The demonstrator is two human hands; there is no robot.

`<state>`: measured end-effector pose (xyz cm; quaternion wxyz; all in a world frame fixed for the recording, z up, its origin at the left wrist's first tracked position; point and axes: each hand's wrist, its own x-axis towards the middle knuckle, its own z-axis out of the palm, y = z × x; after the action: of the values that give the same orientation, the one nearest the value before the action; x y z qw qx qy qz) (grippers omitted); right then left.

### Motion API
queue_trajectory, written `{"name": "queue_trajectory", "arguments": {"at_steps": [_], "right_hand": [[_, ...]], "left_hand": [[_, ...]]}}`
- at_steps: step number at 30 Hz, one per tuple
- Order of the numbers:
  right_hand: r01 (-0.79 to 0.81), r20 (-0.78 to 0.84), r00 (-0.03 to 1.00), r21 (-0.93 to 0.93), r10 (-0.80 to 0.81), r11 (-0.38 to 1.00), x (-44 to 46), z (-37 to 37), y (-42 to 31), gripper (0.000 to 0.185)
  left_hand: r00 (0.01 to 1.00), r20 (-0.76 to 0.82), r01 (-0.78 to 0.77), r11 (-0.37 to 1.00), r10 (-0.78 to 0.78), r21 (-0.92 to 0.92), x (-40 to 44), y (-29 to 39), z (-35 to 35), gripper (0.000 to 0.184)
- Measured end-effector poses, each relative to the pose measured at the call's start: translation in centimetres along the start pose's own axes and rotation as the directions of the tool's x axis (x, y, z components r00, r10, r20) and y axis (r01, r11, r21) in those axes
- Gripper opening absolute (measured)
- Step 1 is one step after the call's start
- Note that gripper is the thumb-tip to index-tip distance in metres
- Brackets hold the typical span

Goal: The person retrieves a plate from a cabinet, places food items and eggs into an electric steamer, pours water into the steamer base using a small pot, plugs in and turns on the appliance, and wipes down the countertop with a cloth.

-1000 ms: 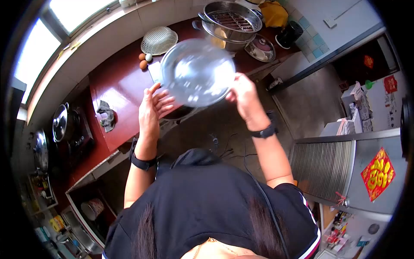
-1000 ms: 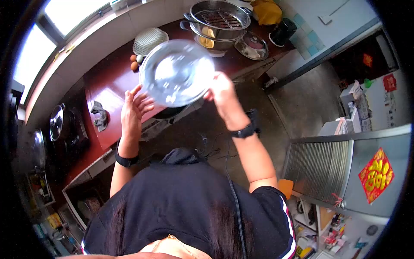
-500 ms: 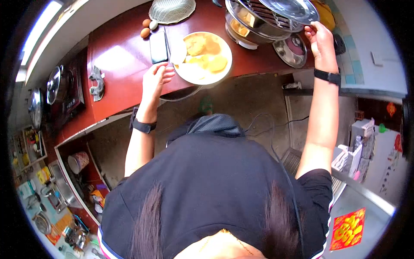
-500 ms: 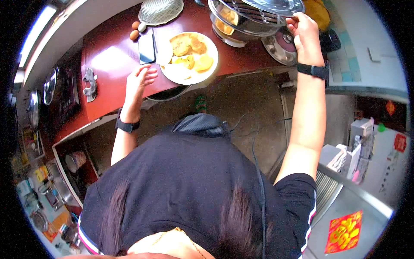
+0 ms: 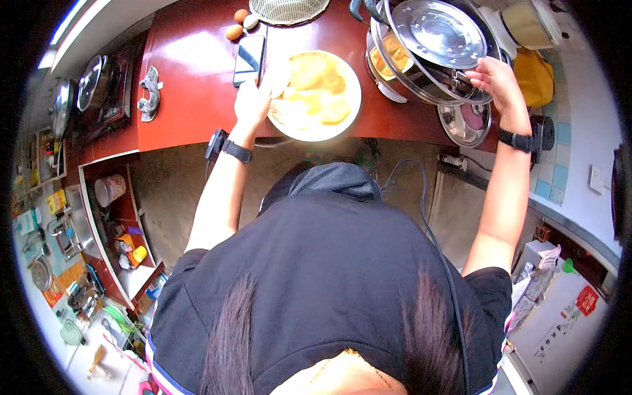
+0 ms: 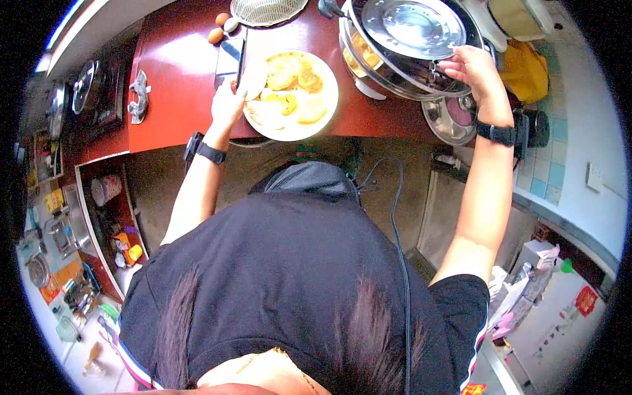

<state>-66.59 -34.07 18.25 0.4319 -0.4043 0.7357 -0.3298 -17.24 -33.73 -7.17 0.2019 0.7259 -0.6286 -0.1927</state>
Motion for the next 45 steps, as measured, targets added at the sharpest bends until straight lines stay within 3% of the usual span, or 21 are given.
{"name": "queue_trajectory", "arguments": {"at_steps": [2, 3, 5, 6, 7, 9, 14, 17, 18, 21, 25, 31, 32, 35, 36, 39, 40, 41, 43, 45], "right_hand": [[-0.011, 0.007, 1.0, -0.153, 0.012, 0.988, 0.1, 0.1, -0.7, 0.03], [-0.017, 0.01, 1.0, -0.228, 0.02, 0.974, 0.0, 0.1, -0.8, 0.035], [0.066, -0.111, 0.982, -0.555, -0.152, 0.829, -0.4, 0.3, -1.3, 0.046], [0.138, -0.106, 0.963, -0.6, -0.249, 0.788, -1.2, 0.3, -2.0, 0.045], [0.203, -0.095, 0.936, -0.644, -0.34, 0.738, -2.1, 0.2, -2.3, 0.045], [0.308, -0.056, 0.917, -0.53, -0.396, 0.79, -3.4, -0.1, -2.6, 0.039], [0.427, 0.018, 0.897, -0.303, -0.442, 0.852, -6.5, -1.6, -2.6, 0.028], [0.414, 0.056, 0.909, -0.227, -0.412, 0.882, -6.9, -3.0, -1.5, 0.028], [0.411, 0.073, 0.912, -0.185, -0.404, 0.893, -7.0, -3.3, -1.2, 0.027], [0.402, 0.087, 0.916, -0.197, -0.393, 0.894, -7.1, -4.5, -0.4, 0.028], [0.396, 0.101, 0.918, -0.147, -0.384, 0.906, -6.6, -5.8, 0.7, 0.027], [0.399, 0.104, 0.915, -0.087, -0.39, 0.913, -5.8, -6.3, 1.6, 0.026], [0.394, 0.101, 0.917, -0.103, -0.385, 0.913, -5.8, -6.2, 1.5, 0.026], [0.397, 0.102, 0.916, -0.081, -0.389, 0.914, -5.5, -6.2, 1.6, 0.025], [0.39, 0.105, 0.918, -0.068, -0.382, 0.918, -5.4, -6.3, 1.6, 0.025], [0.397, 0.105, 0.915, -0.061, -0.389, 0.916, -5.2, -6.6, 1.6, 0.025], [0.403, 0.108, 0.912, -0.054, -0.395, 0.914, -5.1, -6.8, 1.5, 0.025], [0.401, 0.103, 0.913, -0.051, -0.395, 0.915, -5.1, -6.9, 1.4, 0.026], [0.402, 0.091, 0.913, -0.041, -0.397, 0.915, -5.0, -7.3, 1.2, 0.026], [0.416, 0.08, 0.907, -0.027, -0.413, 0.909, -4.9, -7.8, 1.2, 0.026]], "left_hand": [[1.0, -0.018, 0.014, 0.997, -0.013, 0.081, -0.5, 2.6, -1.8, 0.05], [0.997, -0.002, -0.073, 0.995, 0.073, 0.074, -1.0, 3.8, -2.4, 0.049], [0.969, 0.013, -0.248, 0.967, 0.248, 0.05, -1.1, 6.2, -3.1, 0.048], [0.965, 0.104, -0.238, 0.971, 0.239, -0.022, -1.0, 8.0, -3.2, 0.049], [0.939, 0.039, -0.343, 0.937, 0.341, 0.074, -1.1, 8.3, -2.1, 0.048], [0.836, -0.057, -0.511, 0.812, 0.546, 0.28, -0.9, 8.7, 0.6, 0.048], [0.916, 0.145, -0.397, 0.791, 0.375, 0.465, -0.4, 12.4, 1.8, 0.049], [0.97, 0.143, -0.242, 0.853, 0.198, 0.462, 0.0, 12.3, 4.3, 0.052], [0.972, 0.115, -0.232, 0.876, 0.202, 0.422, 0.6, 11.6, 4.7, 0.055], [0.964, 0.249, -0.2, 0.866, 0.091, 0.459, 0.4, 15.7, 0.3, 0.054], [0.969, 0.144, -0.245, 0.849, 0.2, 0.467, 0.0, 15.9, 0.5, 0.052], [0.993, -0.008, -0.105, 0.887, 0.121, 0.45, -1.2, 16.5, 1.0, 0.046], [0.985, 0.016, -0.162, 0.879, 0.173, 0.449, -1.1, 15.9, 1.3, 0.043], [0.996, 0.011, -0.081, 0.899, 0.085, 0.431, -0.9, 17.0, 0.5, 0.042], [0.992, -0.094, -0.043, 0.924, 0.084, 0.379, -0.6, 16.1, 1.4, 0.042], [0.986, -0.107, 0.12, 0.989, -0.129, -0.092, 1.1, 11.5, 4.0, 0.03], [0.985, 0.011, 0.162, 0.91, -0.171, -0.381, 0.8, 11.3, 3.2, 0.024], [0.983, 0.139, 0.184, 0.697, -0.122, -0.693, 1.7, 7.7, 4.1, 0.024], [0.993, 0.018, 0.074, 0.478, -0.119, -0.876, -0.5, 12.2, -0.9, 0.017], [0.962, 0.05, 0.193, 0.536, -0.269, -0.822, 0.0, 16.1, -7.2, 0.023]]}}
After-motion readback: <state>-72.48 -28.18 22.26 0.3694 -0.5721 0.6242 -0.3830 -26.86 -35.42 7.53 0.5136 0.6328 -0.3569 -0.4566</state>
